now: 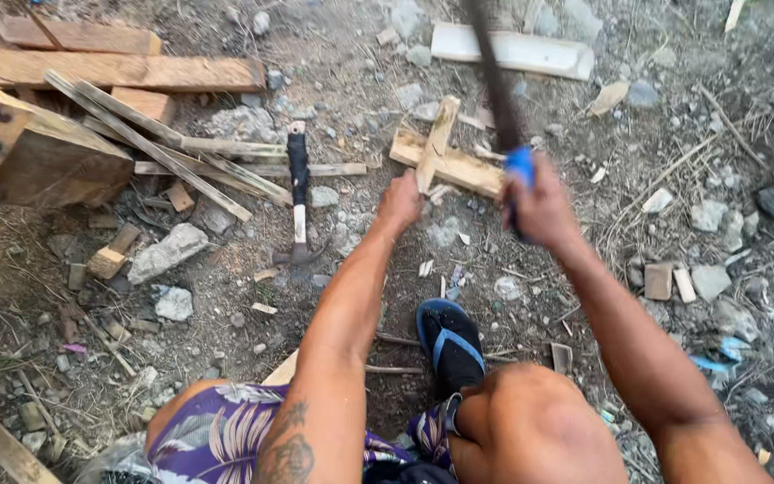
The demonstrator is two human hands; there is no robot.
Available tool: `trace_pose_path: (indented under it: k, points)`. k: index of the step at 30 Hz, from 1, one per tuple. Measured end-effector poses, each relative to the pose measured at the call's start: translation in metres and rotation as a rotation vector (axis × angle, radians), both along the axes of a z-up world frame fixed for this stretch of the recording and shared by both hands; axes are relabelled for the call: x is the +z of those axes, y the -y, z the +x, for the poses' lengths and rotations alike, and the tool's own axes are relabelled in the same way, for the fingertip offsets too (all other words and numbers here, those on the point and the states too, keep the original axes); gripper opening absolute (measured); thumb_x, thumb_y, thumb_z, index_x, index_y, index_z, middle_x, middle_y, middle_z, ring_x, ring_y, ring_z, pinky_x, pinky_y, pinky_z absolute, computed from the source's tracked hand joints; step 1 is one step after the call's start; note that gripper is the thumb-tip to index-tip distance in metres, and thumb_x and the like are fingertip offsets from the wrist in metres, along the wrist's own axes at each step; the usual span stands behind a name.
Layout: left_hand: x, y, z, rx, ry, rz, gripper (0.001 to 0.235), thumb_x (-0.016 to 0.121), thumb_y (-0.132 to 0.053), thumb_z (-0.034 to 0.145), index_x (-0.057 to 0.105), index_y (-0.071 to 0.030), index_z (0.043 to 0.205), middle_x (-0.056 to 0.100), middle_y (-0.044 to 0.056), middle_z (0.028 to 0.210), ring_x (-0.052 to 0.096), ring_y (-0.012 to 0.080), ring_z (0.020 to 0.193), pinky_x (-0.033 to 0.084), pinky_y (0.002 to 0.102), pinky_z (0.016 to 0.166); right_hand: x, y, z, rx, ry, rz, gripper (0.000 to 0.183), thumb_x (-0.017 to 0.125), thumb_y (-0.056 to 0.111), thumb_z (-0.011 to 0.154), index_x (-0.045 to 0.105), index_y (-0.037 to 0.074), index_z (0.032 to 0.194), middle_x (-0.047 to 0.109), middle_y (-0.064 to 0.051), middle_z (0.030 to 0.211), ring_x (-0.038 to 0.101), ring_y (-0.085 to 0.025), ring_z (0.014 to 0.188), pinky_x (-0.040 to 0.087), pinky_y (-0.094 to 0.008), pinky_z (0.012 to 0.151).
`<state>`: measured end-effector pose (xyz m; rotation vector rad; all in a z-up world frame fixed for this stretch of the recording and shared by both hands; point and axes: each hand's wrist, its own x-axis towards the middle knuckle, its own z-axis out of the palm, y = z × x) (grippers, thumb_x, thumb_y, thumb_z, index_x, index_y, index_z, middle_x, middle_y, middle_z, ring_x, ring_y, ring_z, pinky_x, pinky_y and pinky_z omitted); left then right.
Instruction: The person cuts small wooden pieces with a hand saw and nails them to a wooden structure using a hammer. The person repeatedly saws wood, picks up nails, and hammers them into place to attach the pieces to the structure.
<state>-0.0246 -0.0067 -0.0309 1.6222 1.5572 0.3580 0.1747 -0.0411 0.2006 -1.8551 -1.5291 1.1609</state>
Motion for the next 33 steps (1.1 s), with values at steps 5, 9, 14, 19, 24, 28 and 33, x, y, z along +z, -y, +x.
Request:
trace_pose_path:
  k: [5, 9, 14, 19, 24, 28, 33]
  points:
    - [0.011, -0.008, -0.006, 0.045, 0.033, 0.04, 0.03, 0.069, -0.012, 0.082, 0.061, 0.003, 0.106, 0.07, 0.033, 0.101, 0.068, 0.0508, 0.098, 0.054, 0.056, 0.088, 0.097, -0.02, 0.023, 0.109, -0.347, 0.933, 0.016, 0.043, 0.021, 0.126, 0.036, 0.007, 0.129, 0.063, -0.012, 0.094, 0.063, -0.018, 0.067, 0.059, -0.031, 0.058]
    - [0.017, 0.0, 0.005, 0.071, 0.035, -0.029, 0.028, 0.067, -0.01, 0.083, 0.062, 0.003, 0.106, 0.071, 0.032, 0.101, 0.068, 0.0502, 0.099, 0.055, 0.056, 0.089, -0.012, -0.009, -0.006, 0.111, 0.016, 0.894, 0.021, 0.05, 0.019, 0.113, 0.04, 0.004, 0.124, 0.062, -0.017, 0.083, 0.062, -0.03, 0.064, 0.055, -0.043, 0.058]
    - [0.029, -0.019, 0.003, 0.121, -0.036, 0.031, 0.041, 0.06, -0.006, 0.083, 0.058, 0.001, 0.124, 0.068, 0.034, 0.099, 0.066, 0.0534, 0.097, 0.052, 0.061, 0.085, -0.142, -0.015, -0.015, 0.3, 0.523, 0.271, 0.028, 0.058, 0.015, 0.097, 0.044, 0.001, 0.118, 0.062, -0.024, 0.07, 0.061, -0.046, 0.06, 0.05, -0.059, 0.057]
    - [0.027, 0.001, 0.016, 0.106, -0.129, -0.063, 0.029, 0.046, -0.016, 0.104, 0.063, -0.001, 0.121, 0.072, 0.03, 0.111, 0.071, 0.047, 0.107, 0.057, 0.057, 0.093, -0.078, -0.007, -0.008, 0.138, -0.029, -0.249, 0.019, 0.053, 0.021, 0.111, 0.048, 0.004, 0.119, 0.064, -0.01, 0.076, 0.062, -0.019, 0.061, 0.053, -0.036, 0.053]
    - [0.027, 0.015, 0.011, 0.106, -0.039, -0.13, 0.03, 0.056, -0.011, 0.091, 0.061, 0.003, 0.117, 0.07, 0.032, 0.111, 0.068, 0.0491, 0.107, 0.054, 0.056, 0.093, 0.064, -0.015, -0.017, 0.262, 0.075, 0.415, 0.018, 0.044, 0.012, 0.117, 0.043, 0.003, 0.132, 0.07, -0.013, 0.101, 0.07, -0.015, 0.074, 0.061, -0.029, 0.056]
    - [0.031, 0.003, 0.002, 0.054, -0.026, -0.148, 0.029, 0.056, -0.009, 0.089, 0.06, 0.003, 0.116, 0.071, 0.032, 0.11, 0.069, 0.0478, 0.106, 0.055, 0.055, 0.092, 0.055, -0.028, -0.001, 0.145, -0.23, 0.87, 0.022, 0.045, 0.017, 0.114, 0.04, 0.002, 0.129, 0.069, -0.018, 0.094, 0.07, -0.028, 0.072, 0.056, -0.041, 0.06]
    - [0.014, 0.018, -0.003, 0.018, -0.064, -0.079, 0.028, 0.059, -0.009, 0.087, 0.061, 0.001, 0.113, 0.069, 0.031, 0.11, 0.067, 0.0493, 0.105, 0.054, 0.058, 0.09, -0.12, 0.007, -0.016, 0.323, 0.68, 0.072, 0.034, 0.05, 0.028, 0.104, 0.041, 0.003, 0.126, 0.067, -0.029, 0.076, 0.065, -0.051, 0.065, 0.052, -0.062, 0.058]
